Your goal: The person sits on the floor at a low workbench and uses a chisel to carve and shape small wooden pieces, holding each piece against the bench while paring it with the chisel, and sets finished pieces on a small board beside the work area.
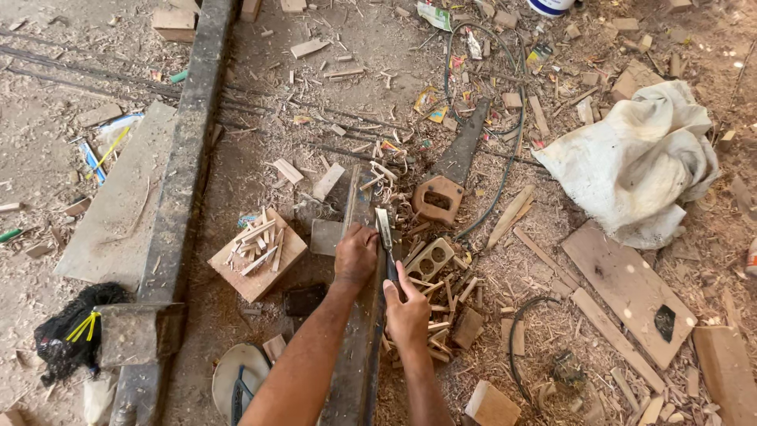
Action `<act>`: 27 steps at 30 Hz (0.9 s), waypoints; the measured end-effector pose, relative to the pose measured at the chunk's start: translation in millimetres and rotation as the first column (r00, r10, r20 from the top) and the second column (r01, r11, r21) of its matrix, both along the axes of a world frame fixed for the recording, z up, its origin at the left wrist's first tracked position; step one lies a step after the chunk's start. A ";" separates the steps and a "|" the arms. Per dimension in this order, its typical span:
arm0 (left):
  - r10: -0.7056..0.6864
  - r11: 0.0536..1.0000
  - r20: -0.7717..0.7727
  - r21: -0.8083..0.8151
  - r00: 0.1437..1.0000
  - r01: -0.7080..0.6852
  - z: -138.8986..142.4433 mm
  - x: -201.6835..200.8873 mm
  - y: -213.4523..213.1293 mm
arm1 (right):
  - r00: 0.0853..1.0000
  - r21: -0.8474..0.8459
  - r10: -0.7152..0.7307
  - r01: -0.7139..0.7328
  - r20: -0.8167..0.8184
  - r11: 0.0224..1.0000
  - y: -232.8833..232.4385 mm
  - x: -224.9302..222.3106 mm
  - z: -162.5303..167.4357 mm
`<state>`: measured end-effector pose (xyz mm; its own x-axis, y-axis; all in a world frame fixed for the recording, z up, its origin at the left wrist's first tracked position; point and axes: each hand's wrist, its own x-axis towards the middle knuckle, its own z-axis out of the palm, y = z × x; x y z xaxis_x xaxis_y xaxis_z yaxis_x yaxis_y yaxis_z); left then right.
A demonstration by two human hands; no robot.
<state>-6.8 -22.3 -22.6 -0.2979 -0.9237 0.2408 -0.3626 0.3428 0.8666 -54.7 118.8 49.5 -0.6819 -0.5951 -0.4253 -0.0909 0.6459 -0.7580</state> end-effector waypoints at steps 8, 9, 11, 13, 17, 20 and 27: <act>0.062 0.997 -0.035 0.053 0.997 -0.060 -5.9 1.8 -1.5 | 0.999 0.053 -0.028 0.030 -0.033 0.998 28.8 35.2 19.8; 0.052 0.994 -0.029 0.093 0.998 -0.049 -5.6 1.7 -1.4 | 0.998 0.025 -0.028 0.030 -0.056 0.999 24.3 32.2 20.3; 0.047 0.986 -0.017 0.162 0.999 -0.044 -3.7 1.8 -1.0 | 0.999 0.005 -0.039 0.039 -0.031 0.999 19.7 27.8 23.2; 0.045 0.993 -0.016 0.110 0.999 -0.043 -1.1 2.5 -1.9 | 0.999 0.002 -0.038 0.038 0.006 0.999 20.7 27.7 27.8; 0.034 0.993 0.012 0.111 0.999 -0.035 0.3 3.5 -1.3 | 0.999 0.083 -0.046 0.045 0.005 0.995 28.0 33.5 33.6; 0.015 0.987 0.027 0.160 1.000 -0.019 -3.9 4.4 0.3 | 0.998 0.118 -0.058 0.056 0.014 0.991 17.9 26.7 25.7; -0.021 0.987 0.005 0.162 1.000 0.020 -11.3 2.7 -4.0 | 1.000 -0.093 0.012 -0.010 0.013 0.996 18.2 20.7 11.4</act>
<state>-4.1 -26.3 -33.9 -0.3184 -0.9440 0.0865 -0.3627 0.2056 0.9089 -34.0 137.0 60.9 -0.6697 -0.6399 -0.3769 -0.0869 0.5715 -0.8160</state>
